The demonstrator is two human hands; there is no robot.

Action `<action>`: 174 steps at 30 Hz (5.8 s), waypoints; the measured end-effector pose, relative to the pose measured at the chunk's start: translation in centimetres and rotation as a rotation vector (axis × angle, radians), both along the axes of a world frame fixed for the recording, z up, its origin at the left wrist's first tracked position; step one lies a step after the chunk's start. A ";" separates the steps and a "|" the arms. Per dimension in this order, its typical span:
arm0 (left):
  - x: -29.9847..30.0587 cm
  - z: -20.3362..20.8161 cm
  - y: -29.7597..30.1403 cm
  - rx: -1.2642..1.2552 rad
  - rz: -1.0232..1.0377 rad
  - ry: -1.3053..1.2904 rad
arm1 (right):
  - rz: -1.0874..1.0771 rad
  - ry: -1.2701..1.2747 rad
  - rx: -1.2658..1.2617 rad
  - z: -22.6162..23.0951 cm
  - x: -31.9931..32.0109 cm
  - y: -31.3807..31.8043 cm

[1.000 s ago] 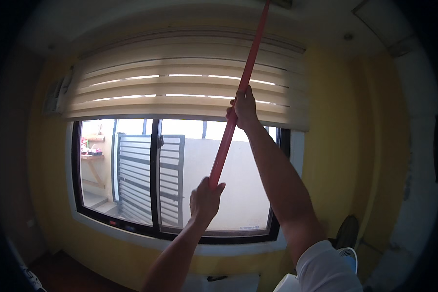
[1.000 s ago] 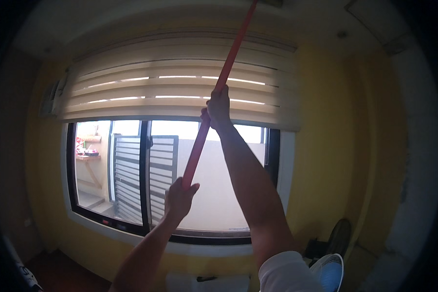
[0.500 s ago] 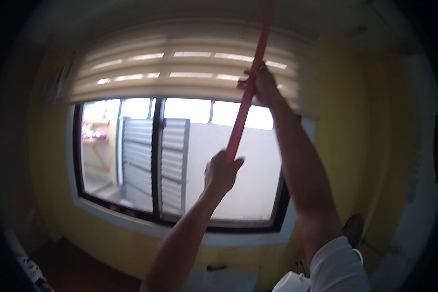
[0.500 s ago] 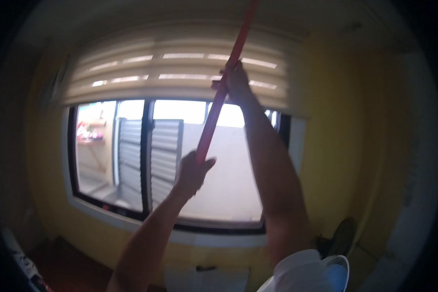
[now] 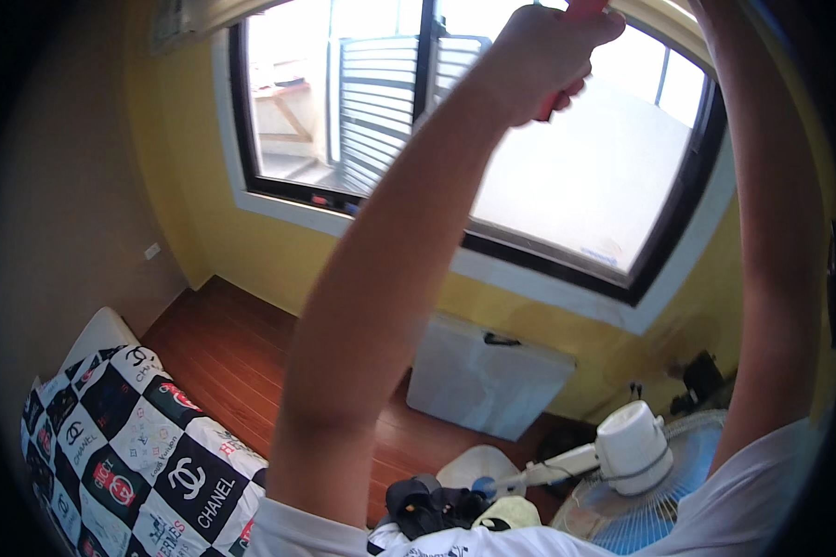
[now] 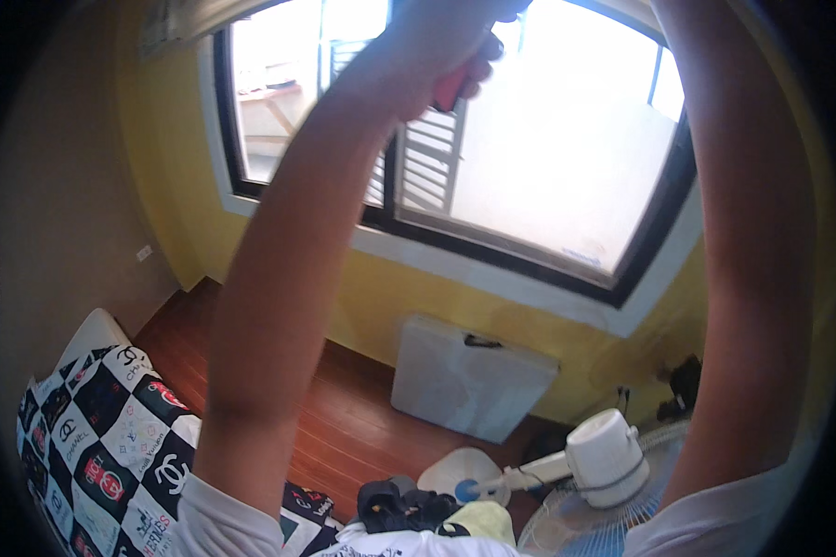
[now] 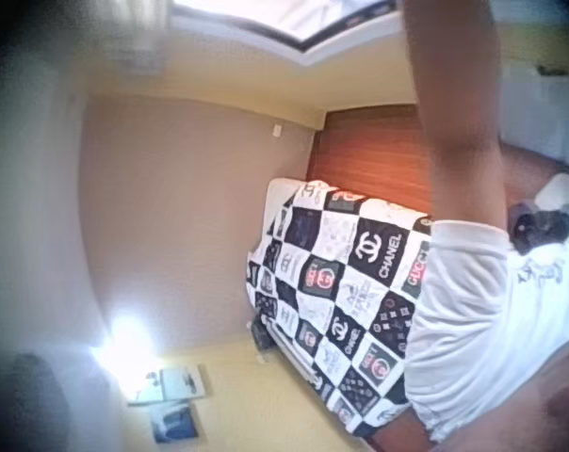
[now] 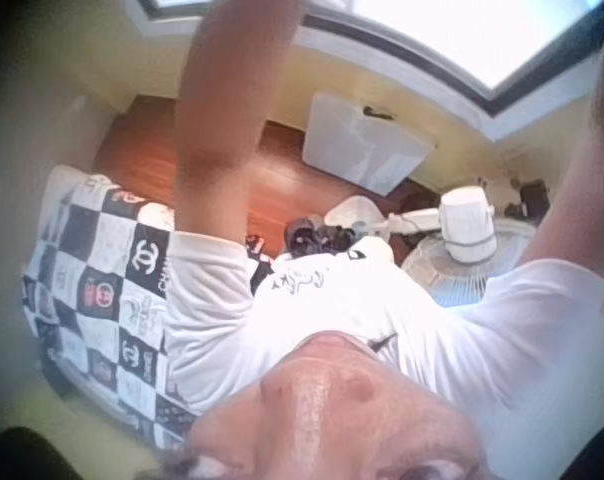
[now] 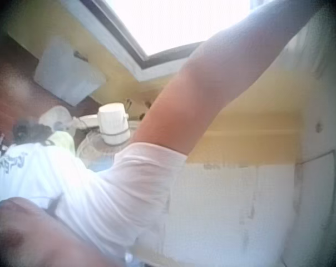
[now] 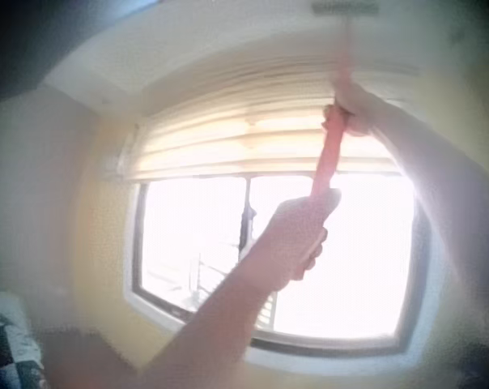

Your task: The person uses a long pole with a flat sanding head and a green cloth to wipe and sand the ceiling and wall surfaces in a bedroom.

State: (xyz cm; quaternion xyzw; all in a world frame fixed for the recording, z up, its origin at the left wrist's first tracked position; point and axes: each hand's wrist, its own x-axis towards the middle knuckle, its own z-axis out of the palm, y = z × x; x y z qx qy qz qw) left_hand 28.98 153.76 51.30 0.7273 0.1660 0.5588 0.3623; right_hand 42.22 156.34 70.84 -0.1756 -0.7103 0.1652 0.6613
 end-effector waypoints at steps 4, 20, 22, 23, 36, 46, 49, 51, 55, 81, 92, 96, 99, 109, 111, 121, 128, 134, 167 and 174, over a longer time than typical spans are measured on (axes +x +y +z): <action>-1.6 0.5 -0.5 0.029 0.037 -0.111 | -0.078 0.028 0.025 0.9 -0.4 0.9; -24.7 6.4 9.9 0.096 0.186 -0.019 | 0.109 0.017 0.154 4.9 -21.2 12.6; -29.1 6.7 12.1 0.097 0.175 0.015 | 0.080 0.104 0.124 6.2 -25.2 15.6; -32.0 6.8 13.4 0.096 0.188 0.003 | 0.127 0.068 0.079 6.3 -28.3 16.3; -60.3 1.0 19.2 0.014 0.563 -0.075 | 0.181 0.143 0.037 -0.5 -61.8 21.8; -77.7 -2.7 23.4 -0.008 0.736 -0.099 | 0.230 0.082 0.060 -3.4 -81.7 27.2; -83.0 -3.3 23.9 -0.011 0.768 -0.106 | 0.112 0.023 0.128 -3.3 -88.2 29.8; -86.7 -3.9 24.0 -0.009 0.808 -0.111 | 0.193 0.013 0.072 -3.8 -92.4 29.8; -93.7 -4.8 24.7 -0.002 0.823 -0.106 | 0.222 0.039 0.102 -4.9 -99.6 30.5; -100.9 -6.7 30.0 -0.071 0.625 -0.240 | 0.365 0.072 -0.133 -6.4 -110.2 34.1; -79.9 -8.6 30.1 -0.034 0.628 -0.219 | 0.447 0.202 -0.120 -9.6 -89.1 31.7; -75.8 -10.7 32.9 0.170 0.746 -0.124 | 0.336 0.231 -0.063 -10.5 -83.1 31.8; -74.0 -10.7 35.3 0.394 0.877 -0.047 | 0.279 0.307 -0.048 -10.5 -79.2 31.5; -72.3 -0.3 30.6 0.302 0.647 0.117 | 0.141 0.322 0.184 -3.8 -73.3 27.7; -73.7 -0.6 27.7 0.147 0.543 0.115 | 0.113 0.323 0.202 -3.6 -74.6 27.2; -82.2 -5.7 28.7 0.018 0.474 -0.130 | -0.155 0.034 0.463 -6.4 -86.4 28.0; -78.9 -8.5 33.0 -0.154 0.205 -0.236 | -0.004 0.072 0.460 -8.5 -84.5 31.5; -79.5 -10.3 32.9 -0.185 0.108 -0.106 | 0.188 0.196 0.284 -9.1 -83.2 29.2; -104.4 -3.8 31.0 0.031 0.434 -0.084 | -0.491 0.007 0.290 -2.7 -105.2 25.6; -103.5 -5.9 33.5 -0.009 0.364 -0.106 | -0.618 -0.004 0.267 -4.1 -105.6 27.9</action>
